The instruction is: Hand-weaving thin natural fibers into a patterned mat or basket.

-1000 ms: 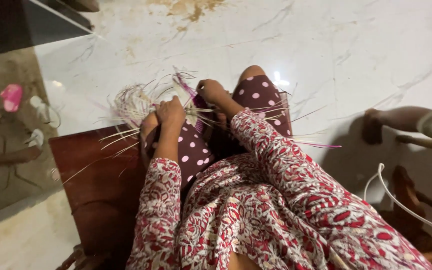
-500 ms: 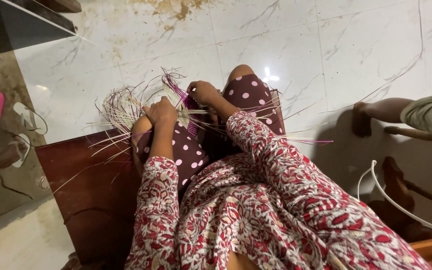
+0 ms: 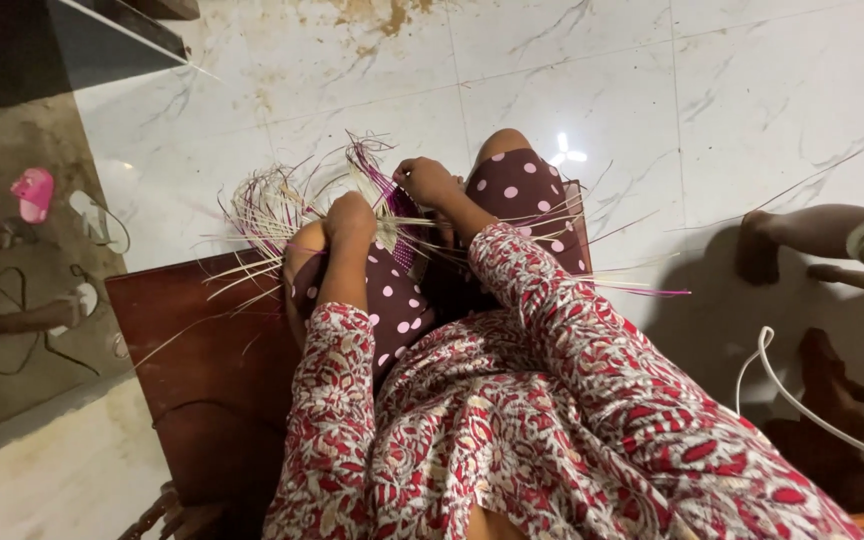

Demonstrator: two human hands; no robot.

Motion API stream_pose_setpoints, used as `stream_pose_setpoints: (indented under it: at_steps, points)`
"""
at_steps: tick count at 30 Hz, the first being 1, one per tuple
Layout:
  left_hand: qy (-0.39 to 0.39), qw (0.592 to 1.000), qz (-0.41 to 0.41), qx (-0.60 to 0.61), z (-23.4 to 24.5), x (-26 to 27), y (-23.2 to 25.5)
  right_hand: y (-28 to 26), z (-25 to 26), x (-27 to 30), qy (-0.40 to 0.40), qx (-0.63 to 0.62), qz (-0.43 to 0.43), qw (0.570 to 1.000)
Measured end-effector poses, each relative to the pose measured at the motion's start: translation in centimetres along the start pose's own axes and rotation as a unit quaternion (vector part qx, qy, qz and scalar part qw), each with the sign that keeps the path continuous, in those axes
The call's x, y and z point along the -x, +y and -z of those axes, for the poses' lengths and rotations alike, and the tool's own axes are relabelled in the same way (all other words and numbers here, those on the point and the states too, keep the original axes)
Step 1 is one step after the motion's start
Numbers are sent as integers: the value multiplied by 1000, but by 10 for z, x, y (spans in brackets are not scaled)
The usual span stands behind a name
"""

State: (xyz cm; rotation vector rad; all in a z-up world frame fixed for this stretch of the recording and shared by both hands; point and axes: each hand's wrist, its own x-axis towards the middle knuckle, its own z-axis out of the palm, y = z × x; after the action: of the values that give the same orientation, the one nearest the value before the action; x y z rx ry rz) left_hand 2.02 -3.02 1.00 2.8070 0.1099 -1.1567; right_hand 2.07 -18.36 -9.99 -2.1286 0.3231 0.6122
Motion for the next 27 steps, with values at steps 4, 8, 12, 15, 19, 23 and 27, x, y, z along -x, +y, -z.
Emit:
stream_pose_setpoints:
  at_steps: [4, 8, 12, 15, 19, 23, 27]
  points:
    - [-15, 1000, 13, -5, -6, -11, -3, 7, -12, -11, 22, -27, -2, 999]
    - [4, 1000, 22, 21, -20, -19, -11, 8, -25, -17, 33, -30, -11, 999]
    - [25, 999, 31, 16, -36, -44, -16, 14, -21, -18, 32, -10, -1, 999]
    - [0, 999, 40, -4, -16, -17, -2, 25, -28, -30, 26, -4, 15, 1000]
    - [5, 998, 55, 6, -23, -29, -7, 11, -11, -14, 9, 4, 34, 999]
    - [13, 997, 72, -1, -33, -38, -10, 12, -14, -17, 2, -14, 31, 999]
    - [21, 997, 78, -1, -36, -37, -9, 3, -8, -9, -1, -23, 17, 1000]
